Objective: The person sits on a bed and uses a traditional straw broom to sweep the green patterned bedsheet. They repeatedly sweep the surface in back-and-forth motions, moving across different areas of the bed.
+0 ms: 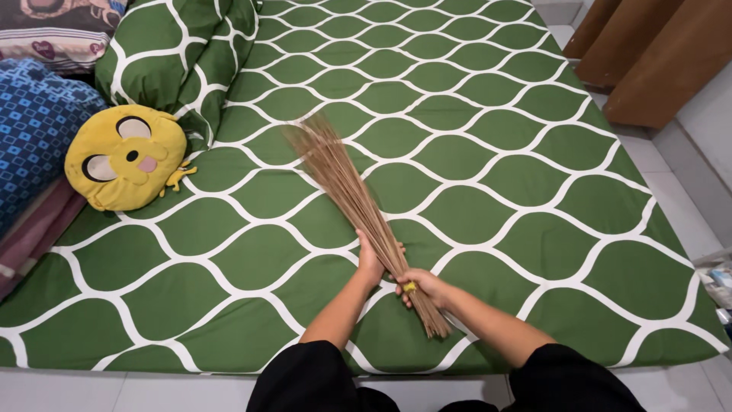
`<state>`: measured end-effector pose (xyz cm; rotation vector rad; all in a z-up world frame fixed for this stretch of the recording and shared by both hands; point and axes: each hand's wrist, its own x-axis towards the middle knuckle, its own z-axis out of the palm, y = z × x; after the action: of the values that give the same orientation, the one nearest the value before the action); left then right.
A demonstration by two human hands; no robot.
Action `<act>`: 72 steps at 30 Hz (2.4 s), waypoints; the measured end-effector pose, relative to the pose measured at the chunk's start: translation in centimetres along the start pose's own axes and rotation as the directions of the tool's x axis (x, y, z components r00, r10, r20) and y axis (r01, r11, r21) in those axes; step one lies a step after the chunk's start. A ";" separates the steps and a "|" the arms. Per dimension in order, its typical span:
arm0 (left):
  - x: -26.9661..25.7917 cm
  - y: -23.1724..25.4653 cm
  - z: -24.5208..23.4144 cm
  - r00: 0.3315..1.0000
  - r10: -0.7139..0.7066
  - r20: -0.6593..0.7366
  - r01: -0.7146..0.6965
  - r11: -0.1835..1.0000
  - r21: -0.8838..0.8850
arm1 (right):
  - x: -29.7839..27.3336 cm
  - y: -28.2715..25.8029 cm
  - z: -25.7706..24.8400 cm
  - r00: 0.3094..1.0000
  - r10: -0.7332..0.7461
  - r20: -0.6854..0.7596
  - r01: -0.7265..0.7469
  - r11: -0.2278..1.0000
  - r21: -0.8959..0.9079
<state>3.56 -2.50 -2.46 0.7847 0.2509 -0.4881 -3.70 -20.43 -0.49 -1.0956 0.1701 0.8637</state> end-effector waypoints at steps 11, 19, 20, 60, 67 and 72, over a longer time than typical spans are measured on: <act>3.1 7.8 -0.5 0.961 0.236 -0.146 -0.236 0.972 0.022 | -7.7 -4.0 6.2 0.588 -0.787 -0.187 0.529 0.549 -0.647; 3.9 8.4 1.1 0.976 0.159 -0.151 -0.192 0.952 -0.239 | -15.2 -7.9 13.4 -0.014 -0.882 0.470 0.374 -0.441 -0.816; 3.9 7.6 2.0 0.978 0.172 -0.115 -0.196 0.948 -0.251 | -14.3 -8.0 14.1 0.016 -0.882 0.470 0.331 -0.439 -0.835; -5.0 1.2 0.1 0.911 0.281 0.302 -0.109 -0.542 0.833 | -6.6 -12.0 -4.6 0.563 -0.649 -0.511 -0.487 0.239 -0.840; -5.1 1.4 -0.3 0.896 0.295 0.331 -0.131 -0.539 0.832 | -9.9 -10.6 -11.5 0.586 -0.541 -0.604 -0.599 0.213 -0.772; -5.9 1.4 -0.1 0.891 0.300 0.342 -0.133 -0.547 0.827 | -12.0 -10.9 -17.7 0.321 -0.404 -0.856 -0.538 0.666 -0.516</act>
<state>-0.80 0.33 0.61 2.7952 -0.5324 0.0220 0.68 -43.42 4.92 -2.4033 0.9731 0.1491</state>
